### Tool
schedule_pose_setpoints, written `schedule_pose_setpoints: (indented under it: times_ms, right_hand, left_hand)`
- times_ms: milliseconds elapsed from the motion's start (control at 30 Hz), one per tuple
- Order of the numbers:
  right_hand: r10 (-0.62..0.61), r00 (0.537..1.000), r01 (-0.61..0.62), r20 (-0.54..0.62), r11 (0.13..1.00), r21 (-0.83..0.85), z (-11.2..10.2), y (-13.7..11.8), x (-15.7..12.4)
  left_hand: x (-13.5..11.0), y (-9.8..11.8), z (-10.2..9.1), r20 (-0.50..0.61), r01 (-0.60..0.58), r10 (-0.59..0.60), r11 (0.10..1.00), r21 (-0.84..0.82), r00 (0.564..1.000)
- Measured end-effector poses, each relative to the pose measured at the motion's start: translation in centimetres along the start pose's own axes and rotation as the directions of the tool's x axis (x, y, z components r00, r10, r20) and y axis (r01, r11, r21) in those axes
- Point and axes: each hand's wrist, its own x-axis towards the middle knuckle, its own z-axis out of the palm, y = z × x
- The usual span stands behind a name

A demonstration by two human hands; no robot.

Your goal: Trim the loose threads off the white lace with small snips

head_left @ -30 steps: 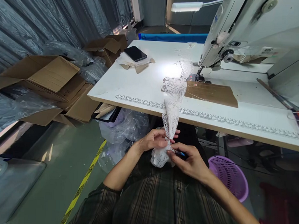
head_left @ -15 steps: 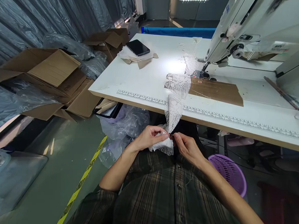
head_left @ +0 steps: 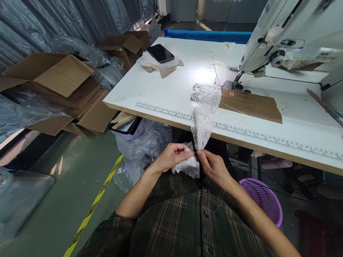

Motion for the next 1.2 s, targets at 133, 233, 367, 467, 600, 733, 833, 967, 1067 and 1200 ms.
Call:
schedule_pose_setpoints:
  times_ms: [133, 233, 367, 467, 600, 733, 833, 967, 1067, 1200]
  right_hand:
    - [0.031, 0.996, -0.019, -0.089, 0.992, 0.128, -0.8, 0.4, -0.9]
    - [0.077, 0.956, -0.02, -0.285, 0.98, 0.196, -1.3, 0.2, -0.7]
    - [0.097, 0.943, 0.004, -0.319, 0.953, 0.301, -1.3, -0.3, 1.0]
    - [0.09, 0.954, 0.017, -0.285, 0.936, 0.351, -1.1, -0.7, 2.1]
    - [0.076, 0.957, 0.028, -0.279, 0.936, 0.351, -0.8, -1.4, 2.1]
    - [-0.061, 0.988, 0.103, -0.142, 0.944, 0.312, -0.6, -2.4, 0.1]
    - [-0.23, 0.971, 0.204, 0.064, 0.939, 0.276, -0.4, -3.0, -1.7]
    - [-0.391, 0.877, 0.347, 0.281, 0.918, 0.193, -0.3, -2.8, -3.4]
    - [-0.348, 0.89, 0.32, 0.295, 0.937, 0.141, -0.8, -2.2, -3.7]
    - [-0.123, 0.985, 0.104, 0.124, 0.983, 0.15, -1.6, -1.2, -2.5]
  left_hand:
    - [1.4, -2.0, -0.4, 0.021, -0.055, 0.052, 0.986, 0.155, 0.998]
    - [3.3, -3.9, -1.0, 0.011, -0.205, 0.229, 0.85, 0.485, 0.973]
    - [5.6, -5.5, -1.9, 0.068, -0.293, 0.375, 0.586, 0.755, 0.925]
    - [6.1, -5.6, -2.4, 0.095, -0.3, 0.378, 0.532, 0.791, 0.921]
    - [5.4, -4.5, -2.6, 0.026, -0.315, 0.382, 0.719, 0.619, 0.924]
    - [4.0, -2.5, -2.1, 0.128, -0.275, 0.266, 0.959, 0.059, 0.955]
    - [3.1, -1.0, -1.5, 0.262, -0.171, 0.228, 0.96, -0.223, 0.938]
    - [2.5, 0.5, -1.1, 0.281, -0.123, 0.176, 0.972, -0.199, 0.943]
    - [1.9, 1.2, -1.1, 0.23, -0.095, 0.094, 0.995, -0.007, 0.969]
    - [1.2, 1.7, -0.9, 0.104, -0.081, 0.066, 0.986, 0.149, 0.992]
